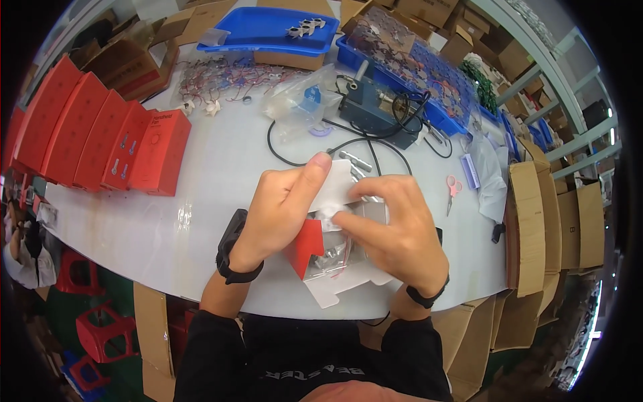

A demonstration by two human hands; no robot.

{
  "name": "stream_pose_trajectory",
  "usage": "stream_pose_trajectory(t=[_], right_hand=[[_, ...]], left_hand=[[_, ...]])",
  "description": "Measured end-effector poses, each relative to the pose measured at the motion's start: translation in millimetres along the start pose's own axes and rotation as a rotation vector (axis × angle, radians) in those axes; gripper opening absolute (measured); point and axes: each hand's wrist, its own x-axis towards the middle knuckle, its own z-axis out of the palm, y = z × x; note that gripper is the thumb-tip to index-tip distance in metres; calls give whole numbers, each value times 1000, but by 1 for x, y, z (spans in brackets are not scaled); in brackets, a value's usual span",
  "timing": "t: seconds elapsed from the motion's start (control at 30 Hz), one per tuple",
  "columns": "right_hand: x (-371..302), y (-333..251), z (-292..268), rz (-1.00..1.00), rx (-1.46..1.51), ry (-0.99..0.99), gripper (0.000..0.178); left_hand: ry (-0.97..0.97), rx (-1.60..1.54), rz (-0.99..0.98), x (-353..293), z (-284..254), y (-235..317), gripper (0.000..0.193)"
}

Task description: The person removes a handheld fan from a plastic bag, wraps it in a white foam sheet, and slides it into a red box. They then insert a small plastic bag into the box, fold the cardboard flaps to close it, and place the box into a larger cardboard container.

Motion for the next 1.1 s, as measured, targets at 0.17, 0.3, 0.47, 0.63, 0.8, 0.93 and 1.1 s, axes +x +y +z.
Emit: stream_pose_trajectory(t=[0.17,0.3,0.47,0.63,0.8,0.93,1.1], right_hand=[[-1,-21,-7,158,-111,-130,26],[-8,-19,-7,180,-89,-152,24],[-11,-1,-2,116,142,57,21],[-5,-6,-2,-52,-37,69,22],[-6,-12,-4,75,-83,-121,31],[-7,-3,-15,132,143,-125,38],[-15,7,-22,137,342,-211,49]], left_hand=[[-54,201,-5,-7,4,11,48],[-83,198,72,-11,10,15,46],[-31,135,67,-6,6,5,44],[23,65,37,-5,6,6,45],[-30,162,30,-7,3,5,46],[-29,125,19,-4,1,10,52],[-54,153,38,-3,0,7,55]])
